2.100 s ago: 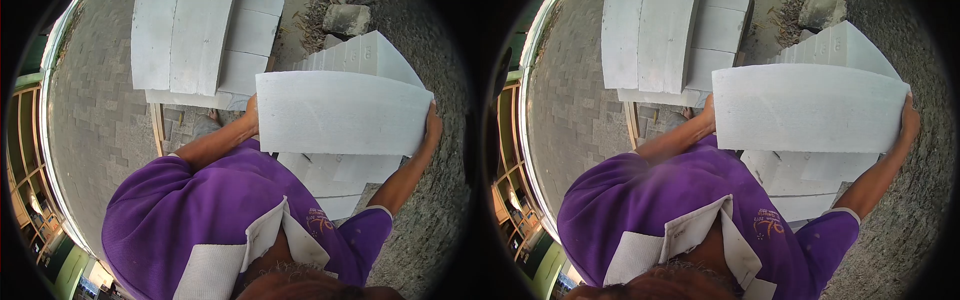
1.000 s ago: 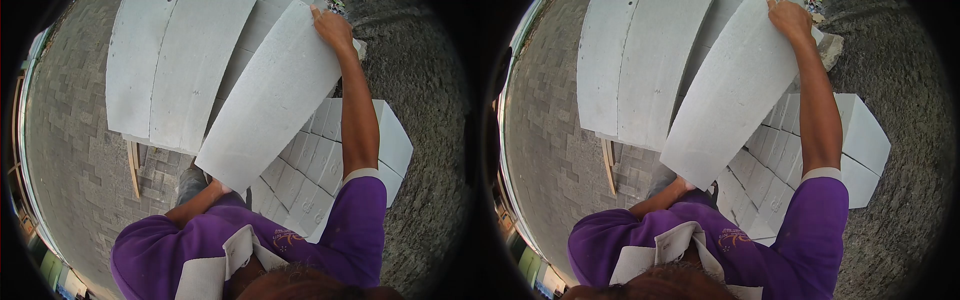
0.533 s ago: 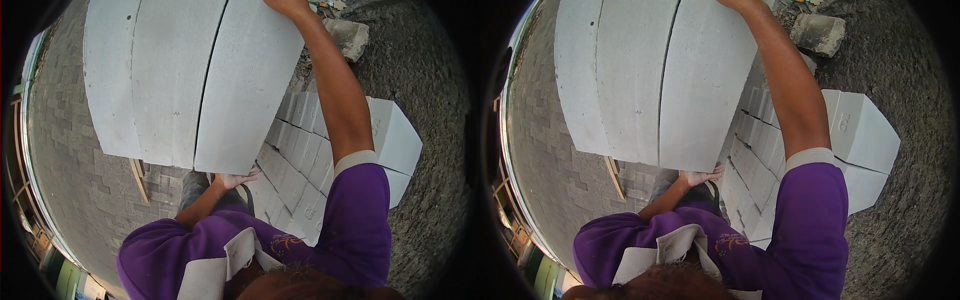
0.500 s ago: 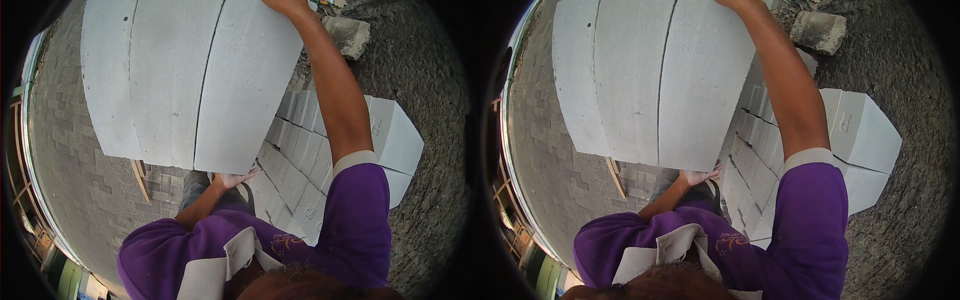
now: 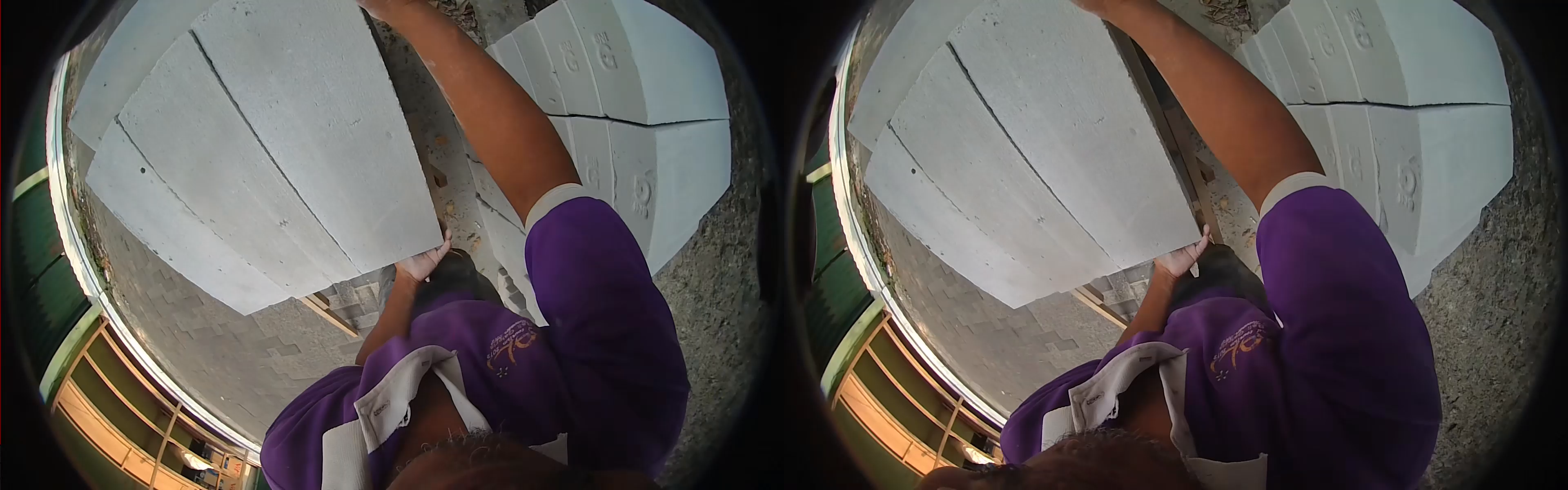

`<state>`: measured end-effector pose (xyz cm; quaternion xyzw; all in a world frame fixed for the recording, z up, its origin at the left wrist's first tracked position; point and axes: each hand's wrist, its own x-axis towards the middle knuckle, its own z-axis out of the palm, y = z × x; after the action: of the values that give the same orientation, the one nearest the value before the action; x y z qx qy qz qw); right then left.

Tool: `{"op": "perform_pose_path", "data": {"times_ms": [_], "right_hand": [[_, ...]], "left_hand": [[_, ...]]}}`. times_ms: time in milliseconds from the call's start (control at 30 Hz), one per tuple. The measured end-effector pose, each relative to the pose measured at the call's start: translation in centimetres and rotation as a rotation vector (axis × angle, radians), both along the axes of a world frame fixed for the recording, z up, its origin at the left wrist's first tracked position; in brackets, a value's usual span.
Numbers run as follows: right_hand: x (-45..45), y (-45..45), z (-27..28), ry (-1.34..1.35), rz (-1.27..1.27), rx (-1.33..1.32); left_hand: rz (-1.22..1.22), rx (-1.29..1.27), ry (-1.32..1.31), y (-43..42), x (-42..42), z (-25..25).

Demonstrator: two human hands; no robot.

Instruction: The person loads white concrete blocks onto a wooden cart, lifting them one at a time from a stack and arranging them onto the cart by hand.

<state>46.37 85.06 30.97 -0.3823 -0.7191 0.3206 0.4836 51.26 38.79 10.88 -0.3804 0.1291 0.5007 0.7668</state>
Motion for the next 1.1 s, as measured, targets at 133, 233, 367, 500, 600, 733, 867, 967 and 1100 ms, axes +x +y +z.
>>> {"op": "perform_pose_path", "data": {"times_ms": [133,233,367,500,600,733,867,967,1100], "right_hand": [[12.7,-1.6,-10.0,0.518,-0.143,-0.869],[15.5,-3.7,-15.5,0.638,-0.255,-0.913],[4.1,-10.6,-12.4,0.13,-0.307,-0.852],[9.2,-12.2,-10.1,0.461,-0.141,-0.964],[14.4,-13.4,-12.9,0.385,-0.3,-0.801],[12.6,-21.6,-17.8,0.276,-0.502,-0.92],[10.1,-25.5,-18.7,0.212,-0.585,-0.961],[11.9,-23.0,-19.1,0.254,-0.261,-1.06],[17.5,-16.0,-17.5,0.488,-0.521,-0.757]], "left_hand": [[0.034,-0.16,0.036,-0.9,0.3,-1.5],[-0.035,0.024,-0.021,-0.9,0.0,-1.9],[0.038,0.037,-0.05,-0.1,0.2,-0.2],[-0.016,-0.048,-0.109,-1.3,-0.1,-2.2],[0.027,0.023,-0.142,0.0,0.4,-0.5],[0.0,0.042,-0.124,-1.5,-0.3,-2.7],[0.053,-0.046,-0.127,-1.2,-0.1,-1.5],[0.006,0.017,-0.143,-0.3,0.5,-0.4],[-0.014,0.072,-0.078,-1.2,-0.1,-2.3]]}}
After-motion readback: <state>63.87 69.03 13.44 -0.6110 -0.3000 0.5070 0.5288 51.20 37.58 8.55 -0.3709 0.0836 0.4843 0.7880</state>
